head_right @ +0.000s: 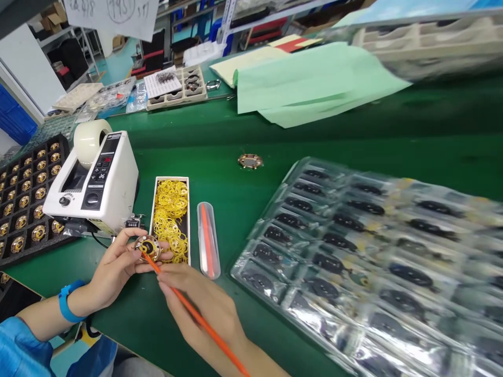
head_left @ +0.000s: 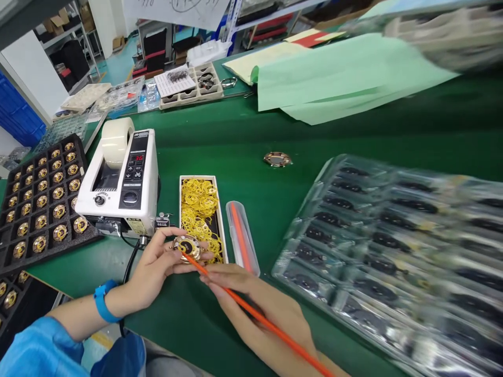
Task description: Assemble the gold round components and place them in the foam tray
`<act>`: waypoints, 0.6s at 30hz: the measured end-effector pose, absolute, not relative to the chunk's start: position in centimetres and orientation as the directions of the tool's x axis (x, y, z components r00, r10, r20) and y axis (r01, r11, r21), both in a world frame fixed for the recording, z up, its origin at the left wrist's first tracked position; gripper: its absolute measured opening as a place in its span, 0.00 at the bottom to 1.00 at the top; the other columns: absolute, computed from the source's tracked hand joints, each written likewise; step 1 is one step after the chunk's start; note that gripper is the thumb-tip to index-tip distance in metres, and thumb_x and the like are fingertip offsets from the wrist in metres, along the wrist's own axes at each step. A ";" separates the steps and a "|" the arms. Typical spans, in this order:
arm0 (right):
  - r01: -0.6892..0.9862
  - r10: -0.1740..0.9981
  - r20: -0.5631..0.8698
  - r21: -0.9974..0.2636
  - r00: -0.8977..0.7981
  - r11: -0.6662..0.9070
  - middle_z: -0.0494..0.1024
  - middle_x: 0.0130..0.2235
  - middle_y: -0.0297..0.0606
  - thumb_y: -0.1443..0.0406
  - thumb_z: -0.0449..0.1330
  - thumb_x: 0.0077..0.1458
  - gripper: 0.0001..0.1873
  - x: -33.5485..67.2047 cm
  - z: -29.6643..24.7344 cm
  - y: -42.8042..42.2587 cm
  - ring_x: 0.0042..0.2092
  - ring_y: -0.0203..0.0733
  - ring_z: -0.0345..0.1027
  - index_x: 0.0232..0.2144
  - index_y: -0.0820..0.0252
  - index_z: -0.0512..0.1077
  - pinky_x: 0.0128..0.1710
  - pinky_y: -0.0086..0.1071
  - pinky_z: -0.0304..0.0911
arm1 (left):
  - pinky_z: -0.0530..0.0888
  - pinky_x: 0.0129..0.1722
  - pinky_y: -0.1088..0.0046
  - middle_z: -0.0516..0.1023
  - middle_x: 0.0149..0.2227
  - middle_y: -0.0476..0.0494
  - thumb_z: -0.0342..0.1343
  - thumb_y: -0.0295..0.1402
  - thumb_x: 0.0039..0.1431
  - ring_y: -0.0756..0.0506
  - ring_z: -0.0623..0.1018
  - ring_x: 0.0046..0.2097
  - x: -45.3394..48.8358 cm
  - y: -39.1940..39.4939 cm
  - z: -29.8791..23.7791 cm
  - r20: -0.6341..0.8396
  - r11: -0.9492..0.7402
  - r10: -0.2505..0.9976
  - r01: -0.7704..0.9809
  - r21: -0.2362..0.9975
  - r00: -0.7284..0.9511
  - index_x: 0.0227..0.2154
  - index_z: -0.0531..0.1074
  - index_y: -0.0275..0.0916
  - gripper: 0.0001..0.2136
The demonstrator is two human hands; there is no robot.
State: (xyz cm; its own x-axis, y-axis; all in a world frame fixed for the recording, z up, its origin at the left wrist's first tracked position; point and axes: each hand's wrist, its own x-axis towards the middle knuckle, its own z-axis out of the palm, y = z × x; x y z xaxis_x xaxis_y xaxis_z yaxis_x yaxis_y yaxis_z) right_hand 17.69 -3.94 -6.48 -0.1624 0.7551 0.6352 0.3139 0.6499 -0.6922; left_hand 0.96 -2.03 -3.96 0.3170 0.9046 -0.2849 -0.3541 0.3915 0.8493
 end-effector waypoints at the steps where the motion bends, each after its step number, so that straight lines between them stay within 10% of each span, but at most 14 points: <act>1: 0.343 0.699 0.682 -0.617 -0.214 0.708 0.81 0.33 0.39 0.74 0.55 0.60 0.09 17.8 -6.7 -3.9 0.34 0.40 0.78 0.37 0.57 0.71 0.37 0.29 0.77 | 0.76 0.50 0.58 0.82 0.41 0.43 0.58 0.35 0.58 0.41 0.81 0.46 0.9 -2.0 -3.9 -0.294 0.405 0.899 -0.364 0.839 0.324 0.43 0.66 0.41 0.12; 8: 0.356 0.369 0.755 -0.191 -0.543 0.915 0.82 0.37 0.45 0.77 0.48 0.62 0.14 18.8 -7.3 -3.4 0.43 0.45 0.77 0.40 0.64 0.72 0.42 0.36 0.76 | 0.76 0.49 0.56 0.81 0.38 0.44 0.58 0.36 0.57 0.39 0.82 0.46 0.9 -1.6 -3.7 -0.347 0.460 0.883 -0.430 0.777 0.317 0.38 0.66 0.40 0.10; 18: 0.533 0.655 0.716 -0.466 -0.241 0.706 0.82 0.29 0.36 0.69 0.57 0.62 0.06 19.2 -5.6 -3.4 0.27 0.41 0.78 0.36 0.56 0.74 0.27 0.27 0.76 | 0.74 0.54 0.55 0.79 0.43 0.42 0.59 0.42 0.58 0.39 0.79 0.50 1.2 -2.7 -3.9 -0.332 0.446 0.879 -0.340 0.828 0.342 0.47 0.70 0.42 0.16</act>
